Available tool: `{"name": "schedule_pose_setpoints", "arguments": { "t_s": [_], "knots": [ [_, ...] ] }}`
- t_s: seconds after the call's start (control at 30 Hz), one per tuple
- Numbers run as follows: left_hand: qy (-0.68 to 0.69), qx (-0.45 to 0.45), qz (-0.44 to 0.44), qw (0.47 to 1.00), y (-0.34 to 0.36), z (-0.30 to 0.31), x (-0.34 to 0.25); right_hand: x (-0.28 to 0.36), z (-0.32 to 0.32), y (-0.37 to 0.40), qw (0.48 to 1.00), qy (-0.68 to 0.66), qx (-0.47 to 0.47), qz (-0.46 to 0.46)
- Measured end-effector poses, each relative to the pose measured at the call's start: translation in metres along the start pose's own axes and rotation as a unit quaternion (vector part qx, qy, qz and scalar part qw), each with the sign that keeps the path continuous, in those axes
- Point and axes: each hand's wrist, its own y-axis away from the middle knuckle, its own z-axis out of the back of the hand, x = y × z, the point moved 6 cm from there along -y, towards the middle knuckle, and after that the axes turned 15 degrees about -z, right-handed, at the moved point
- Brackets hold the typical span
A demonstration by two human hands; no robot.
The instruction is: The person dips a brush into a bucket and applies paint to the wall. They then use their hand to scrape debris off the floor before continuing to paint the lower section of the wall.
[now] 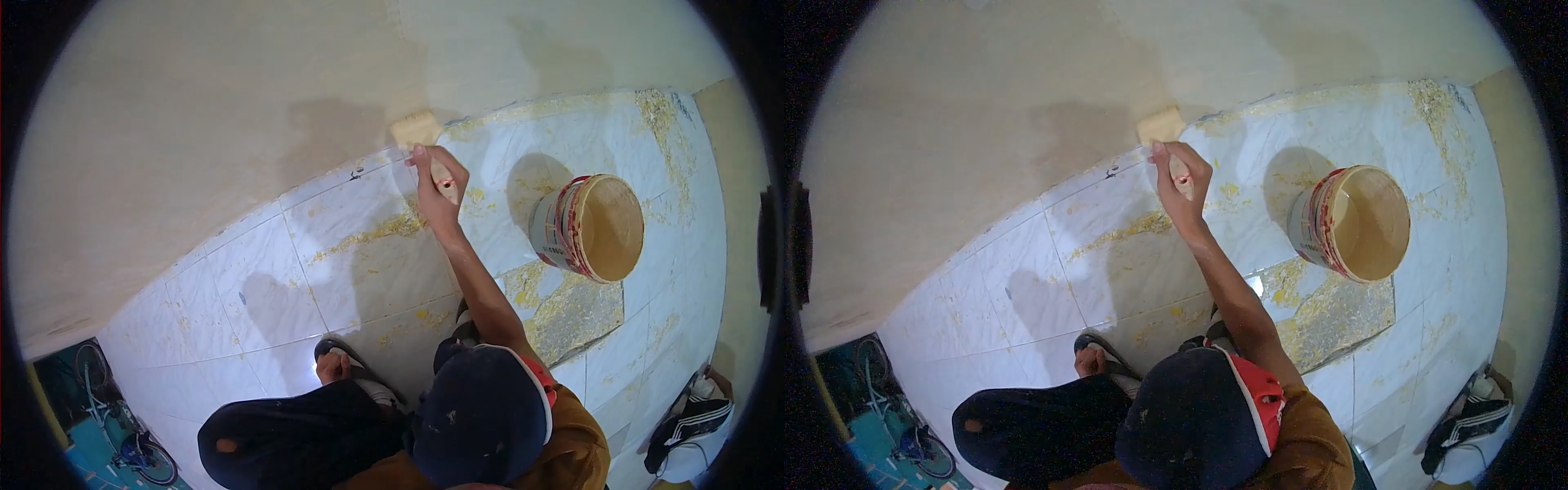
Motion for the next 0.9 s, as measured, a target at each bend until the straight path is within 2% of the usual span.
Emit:
{"name": "schedule_pose_setpoints", "arguments": {
  "t_s": [0.13, 0.2, 0.23, 0.33, 0.43, 0.5, 0.6, 0.73, 0.9],
  "knots": [
    [-0.002, 0.007, 0.003, 1.000, 0.006, -0.005, 0.007, 0.039, 0.007, -0.002, 0.997, -0.060, 0.001, 0.051],
    [-0.021, 0.013, -0.019, 1.000, 0.003, -0.003, 0.005, 0.047, 0.006, -0.001, 0.986, -0.088, 0.021, 0.137],
    [-0.040, 0.018, -0.043, 0.998, 0.001, -0.003, 0.002, 0.040, 0.004, -0.004, 0.987, -0.088, 0.021, 0.135],
    [-0.018, 0.007, -0.032, 0.999, -0.002, -0.001, -0.001, 0.000, -0.001, -0.006, 0.989, -0.087, 0.023, 0.121],
    [-0.019, 0.019, -0.035, 0.999, -0.001, -0.001, 0.002, -0.032, 0.001, 0.005, 0.995, -0.027, -0.014, 0.097],
    [-0.020, 0.015, -0.031, 0.999, 0.001, -0.002, 0.003, -0.051, 0.003, 0.010, 0.999, -0.016, -0.033, 0.006],
    [-0.016, -0.001, -0.029, 0.999, 0.000, -0.002, 0.000, -0.065, 0.012, 0.017, 0.998, -0.017, -0.043, -0.042],
    [-0.022, -0.004, -0.048, 0.999, 0.000, -0.003, 0.002, -0.072, 0.017, 0.016, 0.997, -0.012, -0.067, -0.027],
    [-0.016, 0.000, -0.022, 1.000, 0.005, -0.004, 0.005, -0.066, 0.010, 0.006, 0.999, -0.001, -0.037, -0.024]
  ]
}}
